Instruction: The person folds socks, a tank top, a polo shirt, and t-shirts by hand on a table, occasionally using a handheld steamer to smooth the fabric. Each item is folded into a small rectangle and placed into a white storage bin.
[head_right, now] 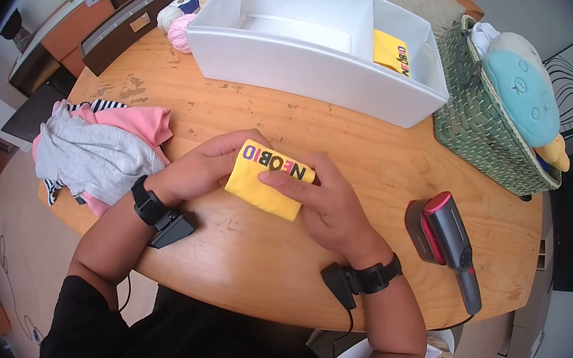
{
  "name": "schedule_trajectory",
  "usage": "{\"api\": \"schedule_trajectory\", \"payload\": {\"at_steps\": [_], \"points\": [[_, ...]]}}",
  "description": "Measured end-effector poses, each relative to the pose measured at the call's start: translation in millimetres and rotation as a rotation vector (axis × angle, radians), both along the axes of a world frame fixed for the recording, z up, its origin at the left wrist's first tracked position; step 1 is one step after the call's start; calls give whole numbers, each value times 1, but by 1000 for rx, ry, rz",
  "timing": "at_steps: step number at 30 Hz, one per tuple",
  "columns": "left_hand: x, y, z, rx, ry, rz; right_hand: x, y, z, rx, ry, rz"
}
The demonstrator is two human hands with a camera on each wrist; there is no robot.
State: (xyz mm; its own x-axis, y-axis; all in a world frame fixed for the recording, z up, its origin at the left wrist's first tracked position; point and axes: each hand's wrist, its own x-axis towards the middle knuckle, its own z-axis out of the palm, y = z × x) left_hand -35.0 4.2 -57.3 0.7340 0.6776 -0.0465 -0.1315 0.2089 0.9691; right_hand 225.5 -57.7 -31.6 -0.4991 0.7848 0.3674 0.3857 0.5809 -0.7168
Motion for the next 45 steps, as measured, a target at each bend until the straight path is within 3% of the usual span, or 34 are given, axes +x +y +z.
{"api": "schedule_trajectory", "payload": {"at_steps": [9, 15, 23, 26, 29, 32, 37, 40, 43, 45], "points": [[5, -2, 13, 126, 23, 16, 0, 1, -5, 80, 118, -117], [4, -4, 15, 60, -19, 25, 1, -1, -10, -52, 184, -151], [5, -5, 16, 90, -46, 45, 6, -3, -7, -371, 375, 81], [6, -5, 15, 98, -64, 27, -4, -8, 2, -468, 332, -4], [8, -6, 16, 117, -77, 8, -5, -1, -8, -304, 181, -24], [9, -7, 18, 132, -72, 7, -7, -3, -7, -286, 144, -58], [6, -4, 16, 41, -11, 98, -7, -1, -10, -325, 190, -122], [5, -4, 13, 105, 27, 75, -7, -1, -16, -316, 226, -167], [12, -12, 14, 172, -99, 70, -7, -1, -16, -322, 254, -187], [12, -11, 15, 150, 5, 77, -7, 0, -15, -306, 253, -185]]}}
